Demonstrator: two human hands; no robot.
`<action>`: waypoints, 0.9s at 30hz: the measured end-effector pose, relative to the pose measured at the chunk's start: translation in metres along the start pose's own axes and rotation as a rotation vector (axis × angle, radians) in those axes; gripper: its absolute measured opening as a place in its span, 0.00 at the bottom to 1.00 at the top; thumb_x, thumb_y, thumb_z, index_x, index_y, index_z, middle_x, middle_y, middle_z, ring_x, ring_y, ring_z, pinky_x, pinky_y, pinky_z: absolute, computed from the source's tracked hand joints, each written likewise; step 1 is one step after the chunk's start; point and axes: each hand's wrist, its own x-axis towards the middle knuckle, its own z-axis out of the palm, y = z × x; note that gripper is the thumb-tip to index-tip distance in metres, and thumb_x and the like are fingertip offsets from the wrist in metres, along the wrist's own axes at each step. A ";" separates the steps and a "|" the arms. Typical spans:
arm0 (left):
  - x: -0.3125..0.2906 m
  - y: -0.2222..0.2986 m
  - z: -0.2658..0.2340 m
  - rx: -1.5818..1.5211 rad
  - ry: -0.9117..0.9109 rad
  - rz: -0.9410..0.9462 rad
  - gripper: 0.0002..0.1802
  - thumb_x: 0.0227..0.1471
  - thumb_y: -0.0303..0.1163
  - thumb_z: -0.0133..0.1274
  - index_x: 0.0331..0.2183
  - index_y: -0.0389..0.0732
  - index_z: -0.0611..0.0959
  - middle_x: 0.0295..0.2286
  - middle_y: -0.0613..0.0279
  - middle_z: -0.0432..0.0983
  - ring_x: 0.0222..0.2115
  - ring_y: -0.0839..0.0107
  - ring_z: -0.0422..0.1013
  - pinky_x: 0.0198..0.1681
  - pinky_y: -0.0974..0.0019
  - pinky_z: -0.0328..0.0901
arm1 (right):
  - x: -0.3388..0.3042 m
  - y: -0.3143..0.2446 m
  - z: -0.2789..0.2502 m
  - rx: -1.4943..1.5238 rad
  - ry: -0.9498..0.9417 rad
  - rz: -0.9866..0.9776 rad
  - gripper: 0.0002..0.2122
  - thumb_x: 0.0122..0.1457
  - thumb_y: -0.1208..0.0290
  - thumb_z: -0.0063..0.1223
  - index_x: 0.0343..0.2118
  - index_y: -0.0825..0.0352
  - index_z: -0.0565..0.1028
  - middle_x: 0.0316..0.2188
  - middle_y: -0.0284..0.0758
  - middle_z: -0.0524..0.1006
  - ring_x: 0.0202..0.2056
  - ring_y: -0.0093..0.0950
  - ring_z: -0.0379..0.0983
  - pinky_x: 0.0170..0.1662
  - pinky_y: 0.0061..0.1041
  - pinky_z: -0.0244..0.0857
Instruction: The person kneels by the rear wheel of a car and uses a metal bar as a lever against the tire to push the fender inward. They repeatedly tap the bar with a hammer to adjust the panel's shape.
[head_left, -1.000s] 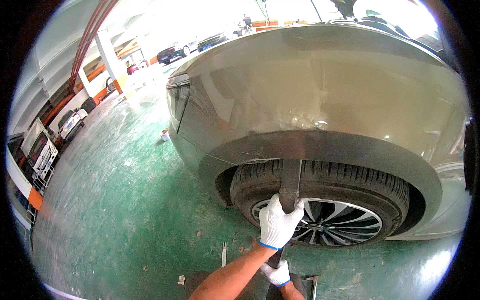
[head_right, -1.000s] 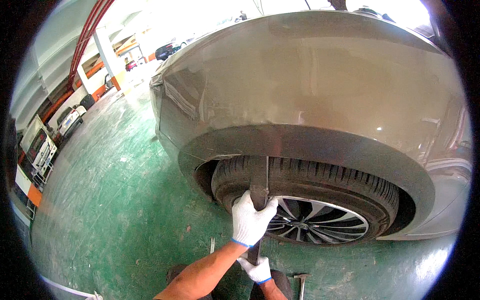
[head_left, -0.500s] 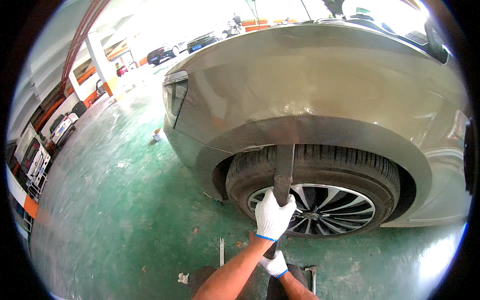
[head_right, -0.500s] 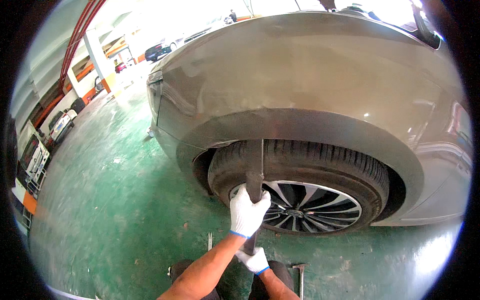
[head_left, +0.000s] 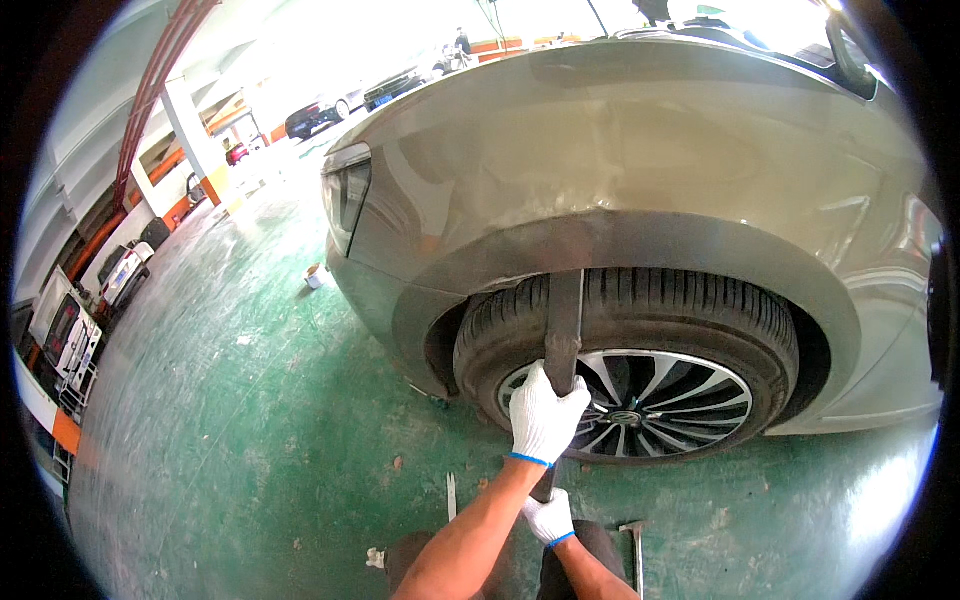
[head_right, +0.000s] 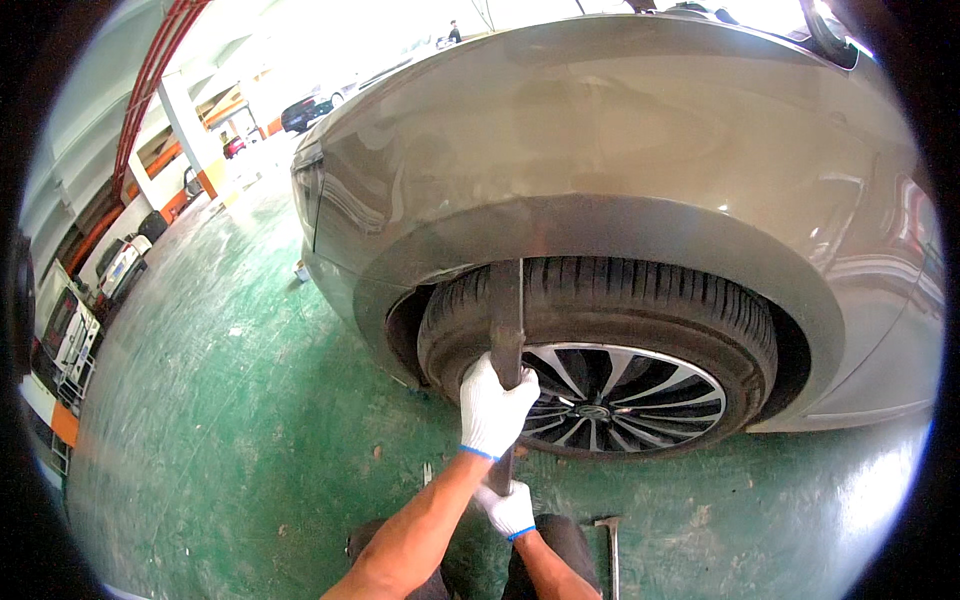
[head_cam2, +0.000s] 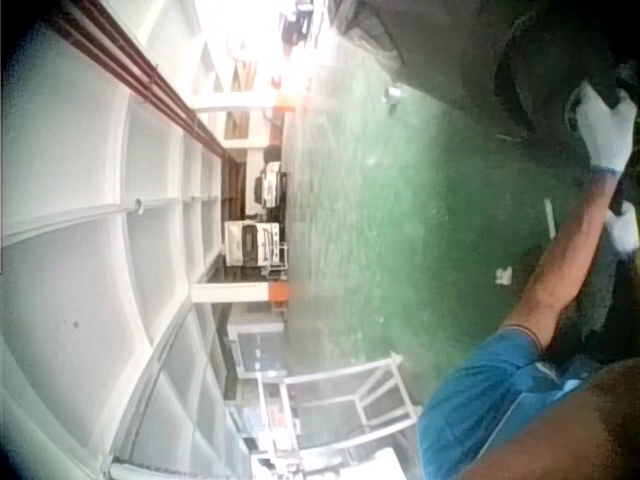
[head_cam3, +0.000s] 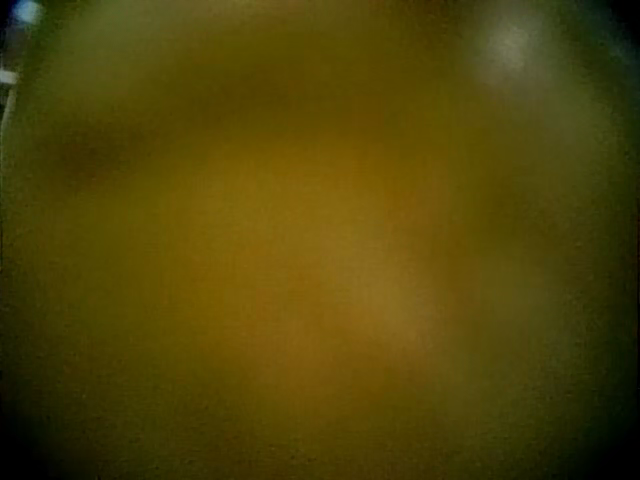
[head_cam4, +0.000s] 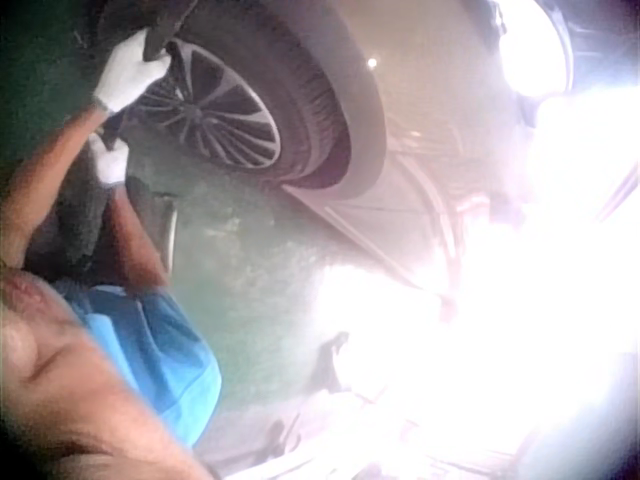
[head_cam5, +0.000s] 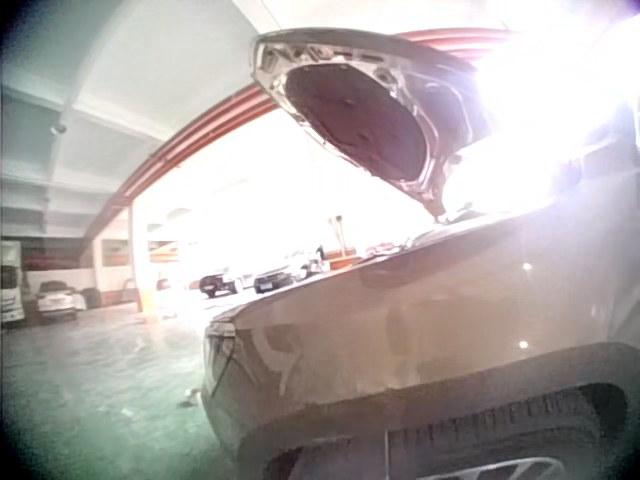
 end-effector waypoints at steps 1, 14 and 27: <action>0.001 0.001 -0.001 0.020 -0.002 -0.002 0.17 0.46 0.39 0.63 0.30 0.35 0.79 0.25 0.43 0.80 0.29 0.43 0.78 0.34 0.49 0.71 | 0.000 -0.003 0.002 0.012 0.013 -0.024 0.08 0.58 0.70 0.64 0.32 0.72 0.82 0.28 0.30 0.83 0.31 0.15 0.74 0.33 0.24 0.70; 0.007 -0.006 -0.008 0.012 0.014 0.030 0.15 0.44 0.36 0.64 0.28 0.36 0.78 0.24 0.45 0.79 0.28 0.46 0.77 0.34 0.51 0.70 | 0.021 0.020 0.032 0.047 0.060 -0.186 0.09 0.57 0.71 0.63 0.34 0.73 0.81 0.30 0.33 0.84 0.35 0.20 0.77 0.38 0.28 0.72; 0.021 -0.013 -0.033 0.091 -0.142 0.082 0.15 0.46 0.38 0.63 0.31 0.37 0.79 0.23 0.46 0.79 0.28 0.45 0.78 0.33 0.51 0.72 | 0.076 0.072 0.082 -0.139 0.017 -0.529 0.07 0.56 0.72 0.60 0.35 0.69 0.77 0.30 0.39 0.82 0.33 0.31 0.80 0.37 0.34 0.71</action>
